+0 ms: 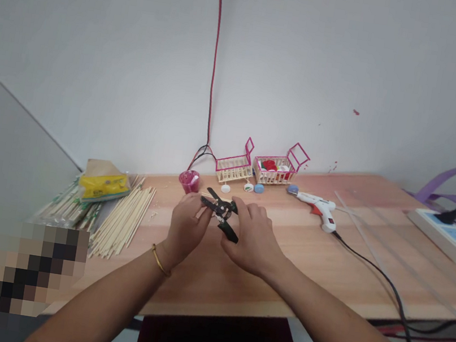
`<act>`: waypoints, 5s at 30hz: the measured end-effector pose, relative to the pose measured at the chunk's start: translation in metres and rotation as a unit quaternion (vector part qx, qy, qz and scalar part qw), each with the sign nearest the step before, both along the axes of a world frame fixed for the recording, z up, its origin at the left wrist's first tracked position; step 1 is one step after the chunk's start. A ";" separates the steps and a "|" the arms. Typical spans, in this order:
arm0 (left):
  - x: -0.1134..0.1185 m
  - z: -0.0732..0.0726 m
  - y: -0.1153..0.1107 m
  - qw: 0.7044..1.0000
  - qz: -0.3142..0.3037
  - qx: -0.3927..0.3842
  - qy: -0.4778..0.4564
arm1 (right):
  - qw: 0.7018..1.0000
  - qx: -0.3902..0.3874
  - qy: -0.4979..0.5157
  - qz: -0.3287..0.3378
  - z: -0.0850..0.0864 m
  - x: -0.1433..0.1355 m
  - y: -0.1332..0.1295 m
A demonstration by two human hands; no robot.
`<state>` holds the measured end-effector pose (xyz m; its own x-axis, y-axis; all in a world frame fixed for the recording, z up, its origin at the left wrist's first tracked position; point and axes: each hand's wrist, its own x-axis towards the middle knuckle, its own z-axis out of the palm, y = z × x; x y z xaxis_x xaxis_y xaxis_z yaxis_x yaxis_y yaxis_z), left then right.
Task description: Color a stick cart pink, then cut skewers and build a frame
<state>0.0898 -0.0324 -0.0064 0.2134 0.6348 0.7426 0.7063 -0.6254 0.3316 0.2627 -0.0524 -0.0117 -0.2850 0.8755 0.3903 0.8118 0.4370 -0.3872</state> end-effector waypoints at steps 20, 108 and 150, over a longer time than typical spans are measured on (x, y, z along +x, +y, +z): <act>0.002 -0.003 -0.002 0.998 -0.054 -0.005 0.011 | 0.990 -0.062 0.068 0.106 0.000 0.015 0.007; -0.037 -0.021 0.042 0.933 0.073 -0.353 0.013 | 0.947 -0.266 0.159 0.078 -0.028 -0.002 0.069; -0.049 -0.014 0.045 0.874 0.060 -0.482 0.008 | 0.974 -0.069 -0.142 0.160 -0.022 0.003 0.079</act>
<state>0.0410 0.0121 -0.0205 0.1073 0.9826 -0.1517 0.7571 0.0181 0.6530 0.2655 0.0267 -0.0333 -0.6316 0.7624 0.1404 0.7251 0.6451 -0.2411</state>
